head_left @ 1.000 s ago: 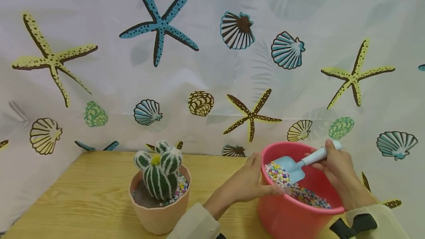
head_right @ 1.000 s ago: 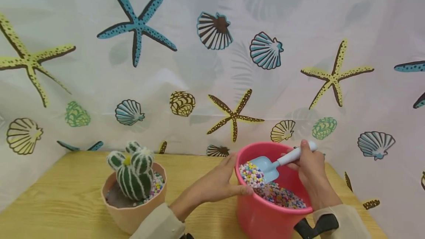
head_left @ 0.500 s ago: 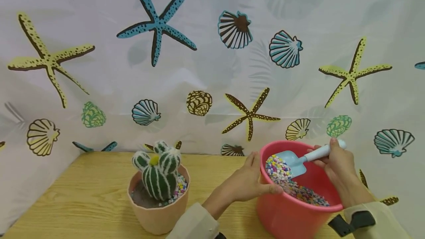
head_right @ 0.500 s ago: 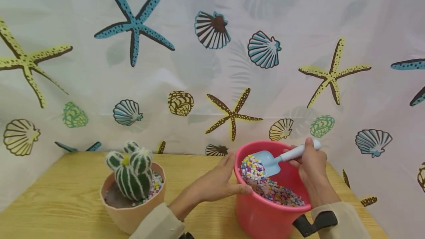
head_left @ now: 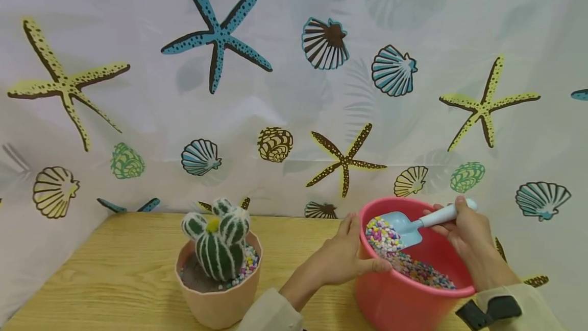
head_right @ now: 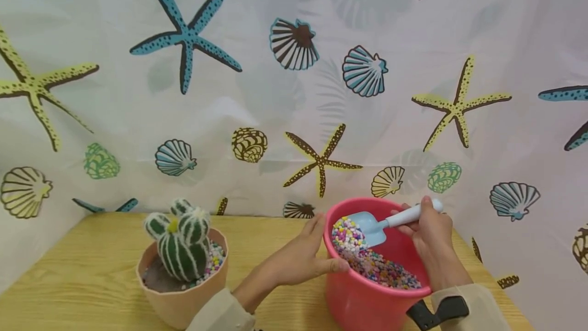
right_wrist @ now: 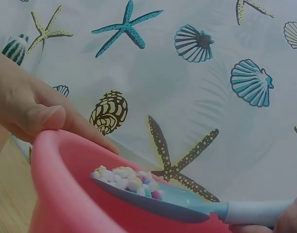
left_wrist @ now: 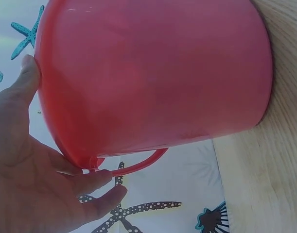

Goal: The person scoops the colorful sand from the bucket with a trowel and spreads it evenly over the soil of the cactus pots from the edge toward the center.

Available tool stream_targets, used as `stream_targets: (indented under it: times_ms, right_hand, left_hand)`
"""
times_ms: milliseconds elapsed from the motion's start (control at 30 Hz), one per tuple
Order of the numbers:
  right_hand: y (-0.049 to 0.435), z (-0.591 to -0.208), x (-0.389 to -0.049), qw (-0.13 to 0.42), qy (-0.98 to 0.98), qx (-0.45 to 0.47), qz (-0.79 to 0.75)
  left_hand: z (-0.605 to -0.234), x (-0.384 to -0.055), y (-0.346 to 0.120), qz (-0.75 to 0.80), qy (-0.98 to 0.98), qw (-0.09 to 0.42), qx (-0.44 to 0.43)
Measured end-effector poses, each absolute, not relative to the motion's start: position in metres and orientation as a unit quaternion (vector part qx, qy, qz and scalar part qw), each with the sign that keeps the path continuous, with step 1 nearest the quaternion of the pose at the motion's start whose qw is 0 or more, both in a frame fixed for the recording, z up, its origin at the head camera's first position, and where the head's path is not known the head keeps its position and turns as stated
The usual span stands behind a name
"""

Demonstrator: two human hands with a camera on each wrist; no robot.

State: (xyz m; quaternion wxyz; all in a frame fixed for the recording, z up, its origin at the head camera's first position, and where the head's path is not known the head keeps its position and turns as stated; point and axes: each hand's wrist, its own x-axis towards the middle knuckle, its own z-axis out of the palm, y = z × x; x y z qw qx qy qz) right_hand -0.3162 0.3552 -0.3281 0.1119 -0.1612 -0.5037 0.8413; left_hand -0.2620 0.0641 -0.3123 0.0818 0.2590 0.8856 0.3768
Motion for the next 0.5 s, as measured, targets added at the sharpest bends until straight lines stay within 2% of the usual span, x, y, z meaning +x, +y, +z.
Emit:
stream_targets:
  times_ms: [300,500]
  right_hand:
    - [0.321,-0.297,-0.282,0.081,-0.52,-0.189,0.829]
    - [0.31,-0.282,-0.271,0.086,-0.502,-0.21,0.835]
  left_hand:
    - [-0.32,-0.256,0.059,0.398,0.878,0.068,0.257]
    - [-0.325,-0.255,0.061,0.418,0.871,0.052,0.252]
